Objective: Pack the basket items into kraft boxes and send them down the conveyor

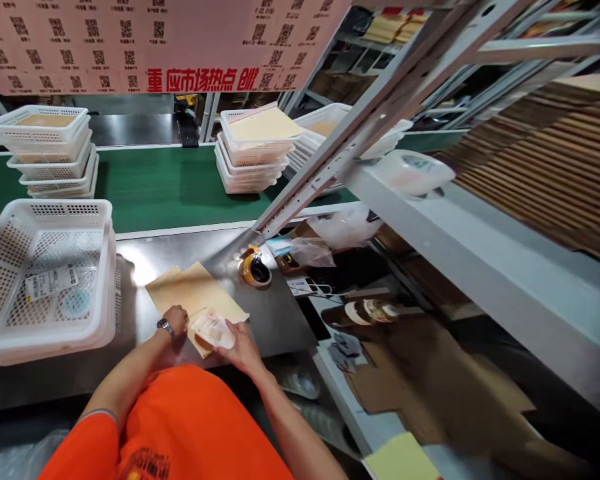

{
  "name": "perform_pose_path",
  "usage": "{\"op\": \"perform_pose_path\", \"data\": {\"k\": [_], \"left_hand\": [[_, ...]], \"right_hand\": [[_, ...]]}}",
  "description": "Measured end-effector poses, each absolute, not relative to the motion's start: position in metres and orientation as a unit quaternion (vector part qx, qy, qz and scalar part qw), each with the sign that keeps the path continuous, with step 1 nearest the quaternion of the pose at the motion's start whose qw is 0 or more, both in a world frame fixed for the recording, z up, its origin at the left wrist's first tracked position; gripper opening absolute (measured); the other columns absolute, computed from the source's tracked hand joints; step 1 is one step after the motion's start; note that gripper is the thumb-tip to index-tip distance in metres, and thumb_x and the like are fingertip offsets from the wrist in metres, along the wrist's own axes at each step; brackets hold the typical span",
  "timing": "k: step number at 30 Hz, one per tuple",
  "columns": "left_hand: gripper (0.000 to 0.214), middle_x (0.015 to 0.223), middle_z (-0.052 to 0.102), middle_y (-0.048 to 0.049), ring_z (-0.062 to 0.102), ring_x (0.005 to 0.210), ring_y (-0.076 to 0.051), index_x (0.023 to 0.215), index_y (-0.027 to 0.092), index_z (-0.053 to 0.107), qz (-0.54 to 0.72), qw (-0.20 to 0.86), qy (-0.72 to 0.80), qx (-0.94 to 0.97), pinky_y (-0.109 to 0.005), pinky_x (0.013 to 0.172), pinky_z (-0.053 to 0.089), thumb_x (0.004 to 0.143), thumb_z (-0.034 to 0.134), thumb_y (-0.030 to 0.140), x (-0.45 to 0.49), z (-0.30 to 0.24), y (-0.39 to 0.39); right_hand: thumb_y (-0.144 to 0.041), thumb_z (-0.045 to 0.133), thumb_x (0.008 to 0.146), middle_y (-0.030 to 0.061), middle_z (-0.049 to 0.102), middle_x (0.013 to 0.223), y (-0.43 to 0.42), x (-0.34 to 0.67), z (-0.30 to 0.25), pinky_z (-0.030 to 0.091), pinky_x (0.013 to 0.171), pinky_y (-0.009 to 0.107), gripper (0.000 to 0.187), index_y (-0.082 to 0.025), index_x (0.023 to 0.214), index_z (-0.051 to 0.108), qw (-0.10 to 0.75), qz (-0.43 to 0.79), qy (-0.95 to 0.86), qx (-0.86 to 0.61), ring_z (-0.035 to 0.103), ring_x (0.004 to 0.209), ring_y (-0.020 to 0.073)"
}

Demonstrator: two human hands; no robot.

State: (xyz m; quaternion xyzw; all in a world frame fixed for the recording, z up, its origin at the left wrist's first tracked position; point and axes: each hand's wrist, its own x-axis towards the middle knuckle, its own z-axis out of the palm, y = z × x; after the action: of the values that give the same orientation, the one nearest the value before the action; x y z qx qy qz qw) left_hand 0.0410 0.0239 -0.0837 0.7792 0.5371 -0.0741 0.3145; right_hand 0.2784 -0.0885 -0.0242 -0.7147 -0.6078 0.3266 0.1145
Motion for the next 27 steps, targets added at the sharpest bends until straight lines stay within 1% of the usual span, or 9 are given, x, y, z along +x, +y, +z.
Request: {"op": "perform_pose_path", "data": {"k": [3, 5, 9, 11, 14, 16, 19, 23, 27], "left_hand": [[0.028, 0.116, 0.079, -0.0154, 0.073, 0.113, -0.025, 0.107, 0.016, 0.086, -0.057, 0.336, 0.547, 0.765, -0.032, 0.099, 0.053, 0.099, 0.060, 0.023, 0.037, -0.085, 0.026], [0.027, 0.116, 0.080, -0.0140, 0.073, 0.113, -0.024, 0.106, 0.017, 0.086, -0.042, 0.353, 0.553, 0.753, -0.031, 0.099, 0.052, 0.099, 0.061, 0.023, 0.034, -0.087, 0.028], [0.028, 0.111, 0.082, -0.0126, 0.073, 0.110, -0.023, 0.100, 0.016, 0.086, -0.009, 0.391, 0.572, 0.721, -0.032, 0.100, 0.052, 0.097, 0.059, 0.020, 0.033, -0.091, 0.029], [0.027, 0.106, 0.083, -0.0114, 0.074, 0.105, -0.023, 0.098, 0.016, 0.085, 0.009, 0.415, 0.580, 0.700, -0.032, 0.095, 0.054, 0.095, 0.059, 0.021, 0.034, -0.092, 0.029], [0.028, 0.096, 0.082, -0.0087, 0.074, 0.093, -0.020, 0.093, 0.014, 0.084, 0.038, 0.456, 0.583, 0.672, -0.029, 0.084, 0.055, 0.093, 0.057, 0.021, 0.036, -0.093, 0.029], [0.028, 0.087, 0.080, -0.0070, 0.072, 0.085, -0.019, 0.089, 0.012, 0.082, 0.056, 0.475, 0.586, 0.654, -0.028, 0.078, 0.054, 0.092, 0.056, 0.020, 0.036, -0.092, 0.030], [0.025, 0.078, 0.075, -0.0047, 0.069, 0.076, -0.017, 0.084, 0.011, 0.079, 0.079, 0.488, 0.594, 0.635, -0.027, 0.073, 0.053, 0.091, 0.058, 0.020, 0.034, -0.091, 0.030], [0.024, 0.079, 0.075, -0.0050, 0.066, 0.075, -0.017, 0.085, 0.012, 0.078, 0.100, 0.485, 0.600, 0.629, -0.027, 0.073, 0.052, 0.093, 0.059, 0.023, 0.034, -0.090, 0.031], [0.025, 0.088, 0.078, -0.0076, 0.070, 0.083, -0.019, 0.089, 0.013, 0.080, 0.097, 0.467, 0.586, 0.655, -0.029, 0.080, 0.054, 0.095, 0.057, 0.022, 0.036, -0.086, 0.027]], "right_hand": [[-0.039, 0.087, 0.074, 0.0124, 0.064, 0.129, -0.080, 0.273, -0.025, 0.054, 0.108, 0.042, 0.081, -0.021, 0.149, 0.063, 0.101, 0.336, -0.602, -0.717, 0.066, 0.121, 0.0318], [-0.039, 0.087, 0.074, 0.0124, 0.064, 0.131, -0.075, 0.271, -0.026, 0.054, 0.109, 0.040, 0.082, -0.020, 0.150, 0.063, 0.095, 0.342, -0.601, -0.716, 0.066, 0.124, 0.0314], [-0.038, 0.088, 0.073, 0.0119, 0.065, 0.129, -0.068, 0.268, -0.030, 0.054, 0.107, 0.038, 0.082, -0.018, 0.148, 0.064, 0.089, 0.353, -0.601, -0.711, 0.068, 0.121, 0.0309], [-0.037, 0.087, 0.073, 0.0127, 0.065, 0.129, -0.066, 0.266, -0.033, 0.054, 0.107, 0.039, 0.081, -0.016, 0.148, 0.065, 0.097, 0.353, -0.606, -0.706, 0.067, 0.121, 0.0315], [-0.034, 0.087, 0.075, 0.0137, 0.064, 0.131, -0.062, 0.266, -0.037, 0.053, 0.109, 0.039, 0.084, -0.014, 0.152, 0.062, 0.109, 0.354, -0.619, -0.692, 0.066, 0.123, 0.0315], [-0.032, 0.087, 0.075, 0.0138, 0.065, 0.131, -0.061, 0.267, -0.039, 0.052, 0.111, 0.039, 0.087, -0.013, 0.155, 0.059, 0.111, 0.360, -0.626, -0.682, 0.066, 0.125, 0.0312], [-0.030, 0.087, 0.075, 0.0144, 0.064, 0.132, -0.060, 0.268, -0.042, 0.053, 0.109, 0.039, 0.088, -0.011, 0.156, 0.058, 0.101, 0.364, -0.633, -0.676, 0.066, 0.124, 0.0317], [-0.033, 0.088, 0.072, 0.0135, 0.064, 0.130, -0.058, 0.262, -0.040, 0.054, 0.104, 0.040, 0.086, -0.014, 0.152, 0.062, 0.073, 0.357, -0.633, -0.683, 0.065, 0.120, 0.0318], [-0.034, 0.092, 0.067, 0.0119, 0.065, 0.129, -0.051, 0.254, -0.033, 0.052, 0.100, 0.036, 0.078, -0.018, 0.141, 0.070, 0.057, 0.352, -0.650, -0.671, 0.065, 0.115, 0.0286]]}}
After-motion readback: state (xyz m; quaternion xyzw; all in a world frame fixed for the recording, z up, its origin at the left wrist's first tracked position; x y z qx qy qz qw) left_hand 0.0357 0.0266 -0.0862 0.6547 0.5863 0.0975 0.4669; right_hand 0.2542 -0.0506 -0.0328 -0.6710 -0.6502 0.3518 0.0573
